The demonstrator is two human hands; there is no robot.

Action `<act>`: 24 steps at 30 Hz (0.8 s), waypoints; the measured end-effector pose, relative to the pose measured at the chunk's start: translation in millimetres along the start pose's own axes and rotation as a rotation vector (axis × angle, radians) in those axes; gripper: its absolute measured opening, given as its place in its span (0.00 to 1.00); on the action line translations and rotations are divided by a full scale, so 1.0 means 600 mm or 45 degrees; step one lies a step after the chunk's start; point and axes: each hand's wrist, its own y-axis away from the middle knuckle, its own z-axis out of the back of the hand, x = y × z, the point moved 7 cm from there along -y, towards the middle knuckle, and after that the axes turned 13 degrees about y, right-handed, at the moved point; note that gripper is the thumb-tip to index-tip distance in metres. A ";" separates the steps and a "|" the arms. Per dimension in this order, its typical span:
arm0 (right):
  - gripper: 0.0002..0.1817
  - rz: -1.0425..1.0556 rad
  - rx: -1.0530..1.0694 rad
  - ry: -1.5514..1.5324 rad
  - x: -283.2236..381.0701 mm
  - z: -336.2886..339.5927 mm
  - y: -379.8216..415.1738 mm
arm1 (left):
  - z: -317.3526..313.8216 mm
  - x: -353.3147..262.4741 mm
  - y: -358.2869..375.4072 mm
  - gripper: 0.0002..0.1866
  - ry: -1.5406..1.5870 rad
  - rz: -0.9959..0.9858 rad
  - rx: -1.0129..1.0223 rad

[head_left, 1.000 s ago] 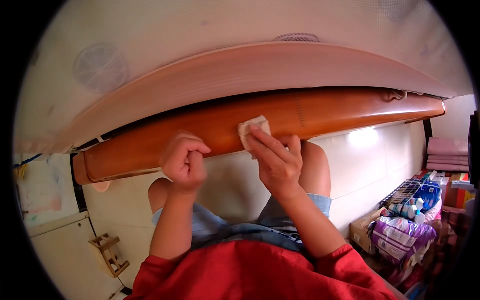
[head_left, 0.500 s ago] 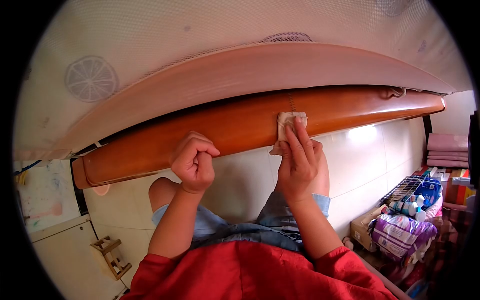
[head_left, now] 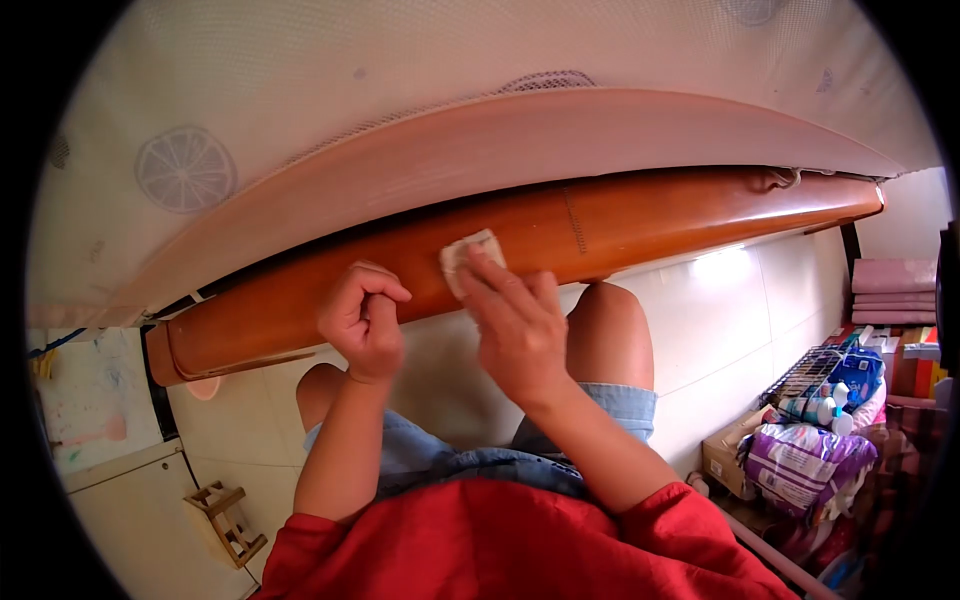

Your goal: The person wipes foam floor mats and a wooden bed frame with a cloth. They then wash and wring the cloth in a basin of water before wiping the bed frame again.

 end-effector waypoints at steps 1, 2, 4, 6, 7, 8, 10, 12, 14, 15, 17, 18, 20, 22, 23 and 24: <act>0.17 0.001 -0.002 -0.002 -0.012 0.006 0.000 | -0.001 -0.001 0.000 0.09 -0.008 -0.028 0.024; 0.16 -0.011 -0.048 0.042 -0.027 0.017 -0.001 | 0.000 -0.001 0.000 0.09 -0.011 -0.030 0.021; 0.14 -0.065 -0.090 0.108 -0.052 0.036 0.001 | -0.001 0.000 0.001 0.09 0.010 -0.011 0.020; 0.13 -0.202 0.000 0.153 -0.065 0.050 -0.005 | -0.001 0.000 0.003 0.09 0.007 0.007 0.016; 0.13 -0.199 0.000 0.153 -0.064 0.045 -0.003 | -0.001 0.001 0.002 0.09 0.010 0.022 0.014; 0.14 -0.171 -0.056 0.176 -0.060 0.043 0.000 | -0.001 0.001 0.002 0.09 0.012 0.021 0.012; 0.16 -0.139 -0.113 0.199 -0.048 0.034 -0.001 | 0.000 0.003 0.002 0.09 0.025 0.012 0.005; 0.20 -0.039 -0.106 0.070 -0.018 0.014 -0.005 | 0.002 0.002 0.002 0.09 0.040 0.004 -0.009; 0.23 -0.003 -0.077 0.025 0.014 -0.010 -0.006 | 0.003 0.001 0.002 0.09 0.055 -0.001 -0.021; 0.19 -0.007 -0.025 -0.007 0.033 -0.020 -0.010 | 0.001 0.000 0.001 0.09 0.051 0.002 -0.017; 0.15 -0.008 0.026 -0.035 0.047 -0.031 -0.010 | 0.000 -0.004 0.000 0.09 0.050 0.003 -0.015; 0.19 0.020 0.054 -0.119 0.049 -0.038 -0.008 | 0.000 -0.004 0.001 0.09 0.057 0.028 -0.024; 0.23 0.048 0.074 -0.200 0.047 -0.034 -0.009 | 0.001 -0.001 -0.001 0.09 0.068 0.046 -0.027; 0.20 0.030 -0.130 -0.221 0.031 0.016 -0.019 | 0.003 0.000 0.001 0.09 0.032 -0.026 -0.001; 0.20 0.030 -0.128 -0.225 0.017 0.028 -0.022 | 0.002 0.000 0.001 0.09 0.028 -0.025 -0.003; 0.18 -0.012 -0.175 -0.102 -0.004 0.044 -0.025 | 0.002 0.001 0.002 0.09 0.040 -0.012 -0.014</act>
